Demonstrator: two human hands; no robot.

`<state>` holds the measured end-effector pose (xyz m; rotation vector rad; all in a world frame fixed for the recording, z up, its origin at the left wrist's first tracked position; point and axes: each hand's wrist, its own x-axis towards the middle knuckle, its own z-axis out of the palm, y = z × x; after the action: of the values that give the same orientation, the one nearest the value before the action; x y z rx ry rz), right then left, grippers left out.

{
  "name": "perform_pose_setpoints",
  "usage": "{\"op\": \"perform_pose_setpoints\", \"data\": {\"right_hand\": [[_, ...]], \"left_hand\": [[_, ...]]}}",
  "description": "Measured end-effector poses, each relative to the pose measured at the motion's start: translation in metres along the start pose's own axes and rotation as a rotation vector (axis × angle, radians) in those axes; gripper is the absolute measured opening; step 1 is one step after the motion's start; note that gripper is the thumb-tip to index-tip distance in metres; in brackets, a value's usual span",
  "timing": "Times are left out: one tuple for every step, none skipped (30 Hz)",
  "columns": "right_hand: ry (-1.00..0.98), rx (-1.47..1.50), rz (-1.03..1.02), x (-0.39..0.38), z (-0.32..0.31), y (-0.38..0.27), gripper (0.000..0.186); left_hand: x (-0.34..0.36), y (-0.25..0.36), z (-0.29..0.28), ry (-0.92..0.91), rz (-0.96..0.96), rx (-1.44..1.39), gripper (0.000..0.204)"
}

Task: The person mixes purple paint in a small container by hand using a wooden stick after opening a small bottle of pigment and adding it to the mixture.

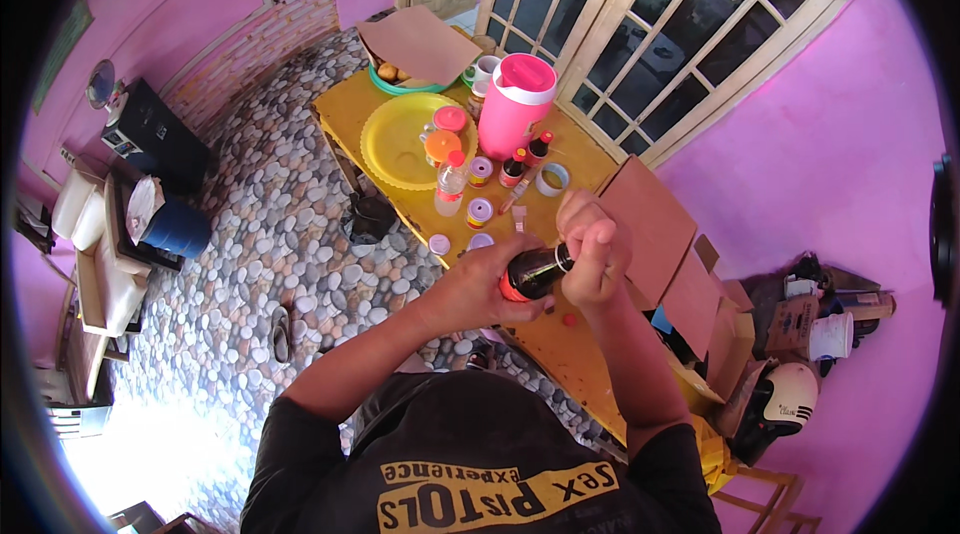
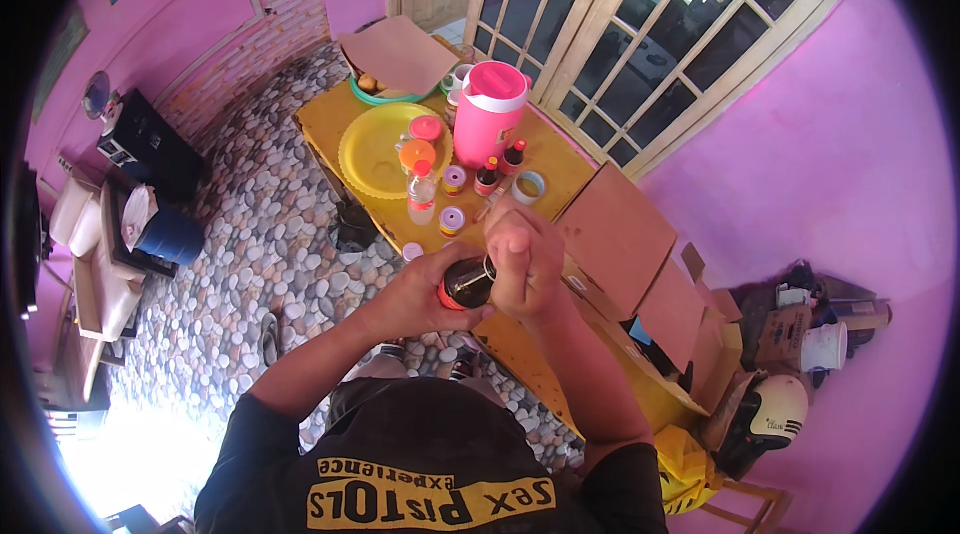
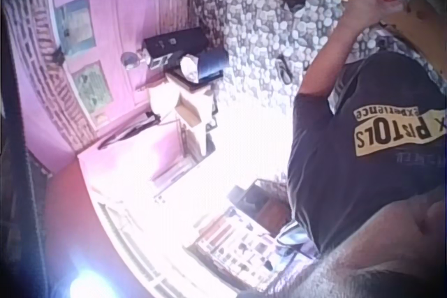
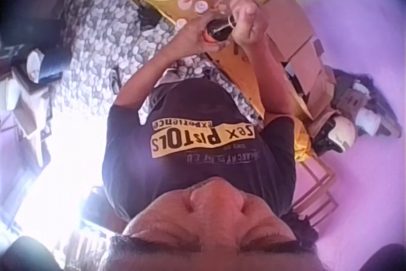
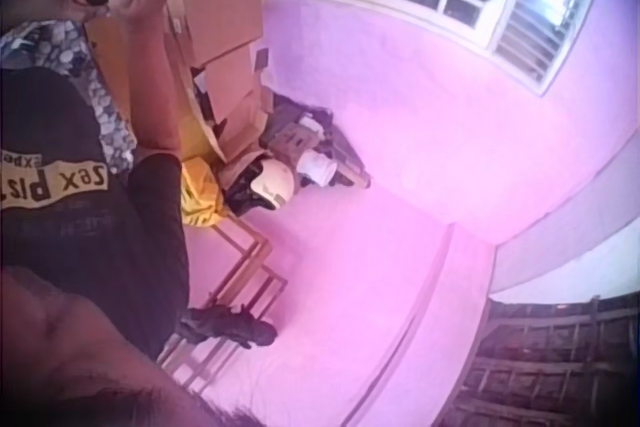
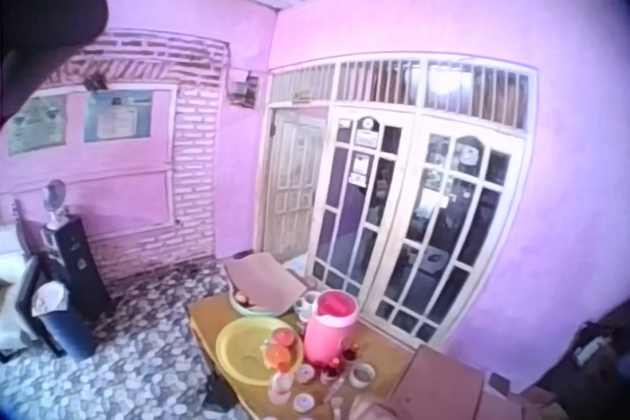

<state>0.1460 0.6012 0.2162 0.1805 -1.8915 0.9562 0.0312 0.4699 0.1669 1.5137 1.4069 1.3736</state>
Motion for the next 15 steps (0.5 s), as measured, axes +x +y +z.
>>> {"op": "perform_pose_setpoints", "data": {"right_hand": [[0.009, -0.004, 0.003, -0.001, -0.001, -0.001, 0.045], [0.009, -0.008, 0.002, -0.003, -0.004, -0.002, 0.045], [0.022, -0.012, 0.027, -0.005, -0.007, -0.003, 0.043], [0.036, -0.011, 0.051, -0.006, -0.01, -0.004, 0.041], [0.036, -0.011, 0.051, -0.006, -0.014, -0.007, 0.041], [0.058, 0.064, 0.168, -0.005, -0.02, -0.013, 0.041], [0.078, 0.136, 0.284, -0.002, -0.025, -0.02, 0.042], [0.077, 0.131, 0.283, 0.002, -0.029, -0.024, 0.042], [0.043, 0.02, 0.296, 0.005, -0.033, -0.029, 0.041], [0.011, -0.095, 0.307, 0.007, -0.036, -0.031, 0.04], [0.012, -0.102, 0.304, 0.006, -0.035, -0.032, 0.04], [0.033, -0.215, 0.324, 0.003, -0.03, -0.033, 0.04], [0.055, -0.325, 0.344, 0.002, -0.026, -0.035, 0.039], [0.056, -0.329, 0.34, 0.003, -0.023, -0.036, 0.039], [0.068, -0.336, 0.339, 0.005, -0.021, -0.038, 0.04]], "left_hand": [[0.001, 0.001, 0.0, -0.006, 0.007, 0.021, 0.063], [0.001, 0.003, 0.0, -0.008, 0.01, 0.019, 0.063], [0.001, 0.005, 0.0, -0.011, 0.015, 0.038, 0.063], [0.001, 0.007, -0.001, -0.014, 0.016, 0.06, 0.063], [0.001, 0.009, -0.002, -0.014, 0.016, 0.06, 0.063], [0.001, 0.012, -0.003, -0.026, 0.012, 0.065, 0.063], [0.001, 0.014, -0.003, -0.038, 0.012, 0.066, 0.062], [0.001, 0.013, -0.002, -0.039, 0.015, 0.064, 0.062], [-0.001, 0.011, 0.0, 0.006, 0.03, 0.069, 0.062], [0.0, 0.01, 0.002, 0.049, 0.049, 0.074, 0.062], [0.001, 0.011, 0.004, 0.047, 0.056, 0.071, 0.062], [0.001, 0.011, 0.007, 0.068, 0.069, 0.101, 0.061], [0.002, 0.012, 0.009, 0.091, 0.081, 0.132, 0.061], [0.001, 0.013, 0.011, 0.09, 0.086, 0.132, 0.061], [0.001, 0.012, 0.014, 0.11, 0.097, 0.136, 0.061]]}}
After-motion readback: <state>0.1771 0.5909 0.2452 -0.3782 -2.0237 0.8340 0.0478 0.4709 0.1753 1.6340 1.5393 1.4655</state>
